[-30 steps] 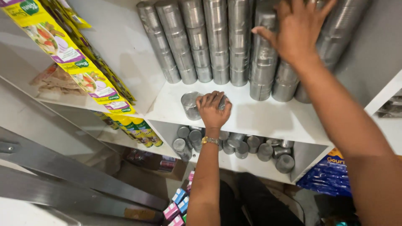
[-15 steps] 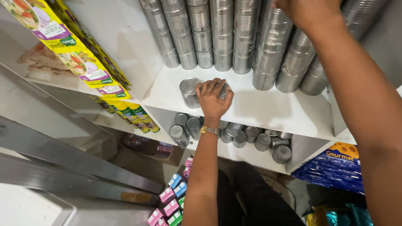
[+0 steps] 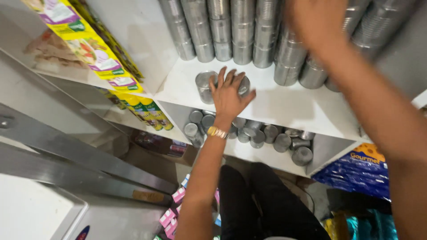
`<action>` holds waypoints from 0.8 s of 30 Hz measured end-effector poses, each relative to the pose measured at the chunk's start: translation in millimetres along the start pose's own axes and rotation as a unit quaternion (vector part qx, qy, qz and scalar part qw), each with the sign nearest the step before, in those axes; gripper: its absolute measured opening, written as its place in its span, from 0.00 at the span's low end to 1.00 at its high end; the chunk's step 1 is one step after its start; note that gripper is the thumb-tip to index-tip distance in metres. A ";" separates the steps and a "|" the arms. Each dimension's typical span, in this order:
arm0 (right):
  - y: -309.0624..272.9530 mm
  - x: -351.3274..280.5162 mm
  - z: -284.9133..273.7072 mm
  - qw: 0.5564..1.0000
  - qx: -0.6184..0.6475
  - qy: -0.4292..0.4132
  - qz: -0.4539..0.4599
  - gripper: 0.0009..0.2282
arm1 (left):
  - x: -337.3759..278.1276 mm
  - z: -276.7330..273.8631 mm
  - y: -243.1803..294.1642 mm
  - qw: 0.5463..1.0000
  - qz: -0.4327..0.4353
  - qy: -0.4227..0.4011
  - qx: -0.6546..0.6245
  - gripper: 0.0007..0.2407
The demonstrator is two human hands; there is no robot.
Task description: Organizing and stacking metal cans on a grocery store shelf.
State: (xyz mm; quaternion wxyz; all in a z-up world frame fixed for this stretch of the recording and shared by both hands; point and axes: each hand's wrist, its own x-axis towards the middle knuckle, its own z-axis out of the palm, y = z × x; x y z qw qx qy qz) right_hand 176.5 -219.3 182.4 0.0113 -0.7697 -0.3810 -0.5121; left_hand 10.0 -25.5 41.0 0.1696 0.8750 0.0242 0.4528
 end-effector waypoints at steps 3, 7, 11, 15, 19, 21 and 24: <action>-65.8 -7.3 -45.0 0.990 0.063 -0.127 0.003 0.21 | 12.6 -32.7 -7.3 0.998 0.001 -0.046 0.039 0.36; -123.2 -52.5 5.1 0.915 0.319 -0.246 0.008 0.40 | 5.1 -47.0 -33.4 0.987 -0.075 -0.126 0.066 0.51; -147.2 -84.1 32.8 0.895 0.399 -0.194 0.042 0.38 | -10.4 -33.1 -54.0 0.988 -0.066 -0.129 0.060 0.46; -144.7 -81.3 40.4 0.941 0.299 -0.150 0.051 0.29 | -7.3 -33.7 -50.2 0.993 -0.058 -0.099 0.027 0.43; -127.0 -80.2 54.8 0.963 0.225 -0.135 0.053 0.22 | -9.7 -31.2 -50.8 0.993 -0.066 -0.095 0.007 0.40; -120.4 -76.7 62.2 0.961 0.220 -0.159 0.055 0.22 | -9.1 -30.7 -48.8 0.994 -0.071 -0.088 0.000 0.39; -113.9 -71.1 67.7 0.959 0.190 -0.203 0.058 0.20 | -11.5 -26.2 -49.7 0.994 -0.078 -0.074 -0.004 0.36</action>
